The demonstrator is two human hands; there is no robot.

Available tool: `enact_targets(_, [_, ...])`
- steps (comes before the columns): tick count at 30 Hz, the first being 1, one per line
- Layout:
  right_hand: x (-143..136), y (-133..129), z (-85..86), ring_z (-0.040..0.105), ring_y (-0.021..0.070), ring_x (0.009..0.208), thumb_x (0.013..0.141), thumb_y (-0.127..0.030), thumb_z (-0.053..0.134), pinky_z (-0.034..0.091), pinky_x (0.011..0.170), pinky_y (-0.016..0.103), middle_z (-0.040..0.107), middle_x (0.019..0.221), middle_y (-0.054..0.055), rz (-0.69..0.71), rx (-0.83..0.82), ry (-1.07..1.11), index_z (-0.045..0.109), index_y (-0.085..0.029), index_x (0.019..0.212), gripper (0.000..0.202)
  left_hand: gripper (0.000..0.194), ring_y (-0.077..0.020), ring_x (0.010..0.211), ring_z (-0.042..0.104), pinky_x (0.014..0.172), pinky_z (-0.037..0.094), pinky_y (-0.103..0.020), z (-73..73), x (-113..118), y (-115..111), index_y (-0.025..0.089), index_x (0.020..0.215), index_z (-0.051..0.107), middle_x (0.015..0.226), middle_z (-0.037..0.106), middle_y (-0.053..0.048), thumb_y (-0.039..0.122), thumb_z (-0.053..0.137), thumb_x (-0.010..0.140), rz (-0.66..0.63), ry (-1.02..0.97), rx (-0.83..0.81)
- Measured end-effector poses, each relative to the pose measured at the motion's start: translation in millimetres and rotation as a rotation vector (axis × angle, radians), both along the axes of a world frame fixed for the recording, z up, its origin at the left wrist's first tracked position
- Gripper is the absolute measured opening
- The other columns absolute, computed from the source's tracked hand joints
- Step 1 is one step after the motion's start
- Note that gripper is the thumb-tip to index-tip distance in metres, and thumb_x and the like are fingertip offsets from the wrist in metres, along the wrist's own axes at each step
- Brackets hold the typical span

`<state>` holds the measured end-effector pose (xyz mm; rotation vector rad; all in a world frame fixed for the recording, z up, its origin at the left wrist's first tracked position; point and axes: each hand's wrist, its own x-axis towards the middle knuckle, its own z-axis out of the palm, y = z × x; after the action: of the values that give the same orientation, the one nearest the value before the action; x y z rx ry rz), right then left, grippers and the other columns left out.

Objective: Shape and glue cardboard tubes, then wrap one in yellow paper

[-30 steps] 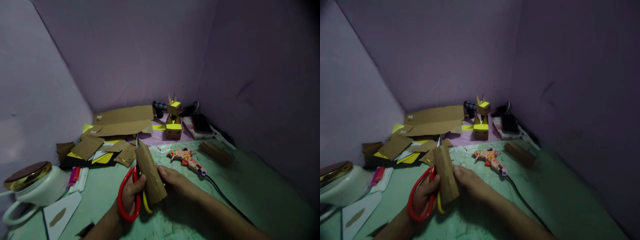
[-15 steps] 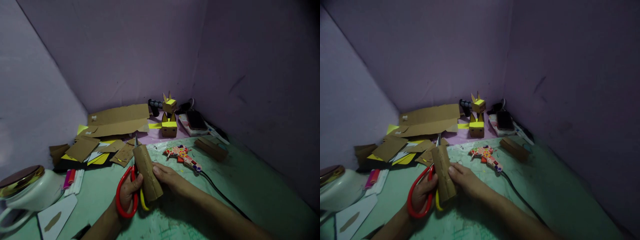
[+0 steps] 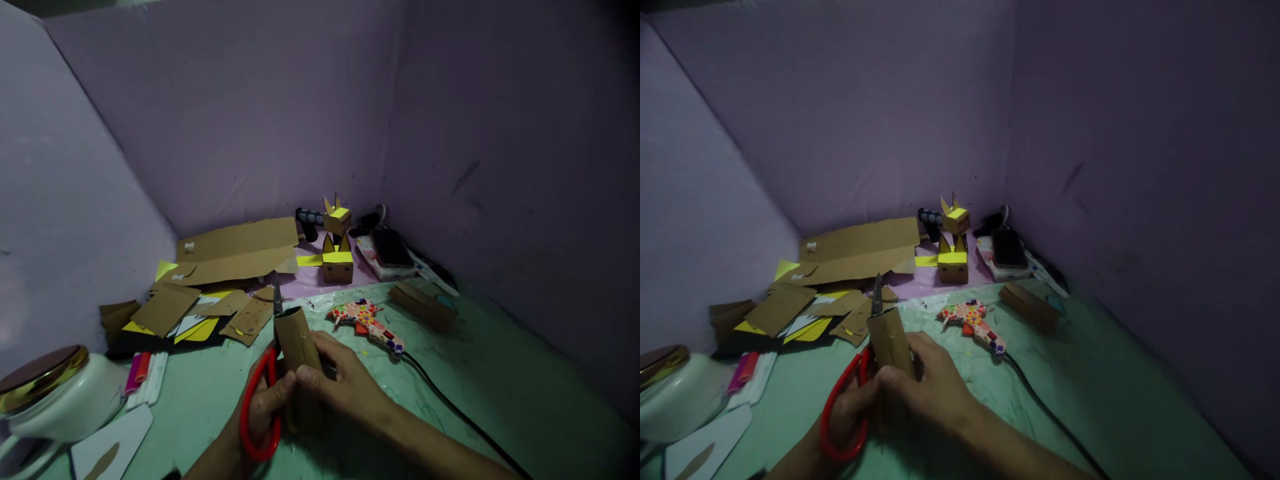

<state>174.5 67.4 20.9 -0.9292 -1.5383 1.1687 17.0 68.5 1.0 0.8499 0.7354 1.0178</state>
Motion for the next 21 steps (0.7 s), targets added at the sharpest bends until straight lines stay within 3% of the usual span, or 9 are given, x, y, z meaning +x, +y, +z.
enact_targets(5, [2.5,-1.4,-0.8,0.059,0.0277,0.087,0.077,-0.046,0.063,0.045,0.076,0.039,0.066,0.092,0.011,-0.017,-0.140,0.066,0.066,-0.013,0.097,0.039,0.054,-0.0340,0.097,0.067,0.085,0.053,-0.039,14.0,9.2,-5.5,0.017,0.115,0.064,0.101,0.073,-0.012,0.039,0.080,0.068,0.056,0.144,0.089])
enact_targets(8, [7.4,-0.3,3.2,0.060,0.0268,0.088,0.070,-0.038,0.072,0.044,0.078,0.039,0.067,0.094,0.008,-0.058,-0.208,0.072,0.062,-0.015,0.099,0.039,0.039,-0.0251,0.081,0.067,0.071,0.053,-0.030,20.1,7.9,-6.8,0.017,0.101,0.065,0.087,0.072,-0.006,0.041,0.076,0.072,0.190,0.316,0.218])
enact_targets(12, [14.2,3.2,9.2,0.056,0.0237,0.089,0.059,-0.021,0.078,0.042,0.077,0.034,0.063,0.093,0.003,-0.065,-0.215,0.103,0.057,-0.020,0.096,0.043,0.031,-0.0148,0.057,0.060,0.054,0.047,-0.022,23.2,-3.4,-3.3,0.020,0.092,0.055,0.065,0.066,0.002,0.042,0.073,0.077,0.332,0.434,0.217])
enact_targets(16, [13.4,3.6,5.6,0.053,0.0187,0.083,0.061,-0.013,0.072,0.039,0.072,0.029,0.058,0.086,-0.001,0.067,-0.211,0.240,0.057,-0.021,0.093,0.036,0.035,-0.0154,0.058,0.061,0.052,0.047,-0.023,26.5,-10.1,-1.2,0.022,0.096,0.050,0.070,0.069,0.000,0.040,0.073,0.076,0.380,0.442,0.230])
enact_targets(21, [5.3,1.5,-4.7,0.052,0.0187,0.079,0.065,-0.020,0.077,0.039,0.071,0.030,0.057,0.080,-0.001,0.070,-0.166,0.255,0.060,-0.020,0.085,0.026,0.031,-0.0158,0.061,0.062,0.054,0.047,-0.023,29.3,-3.3,-7.8,0.022,0.092,0.054,0.070,0.066,0.001,0.036,0.075,0.074,0.441,0.430,0.278])
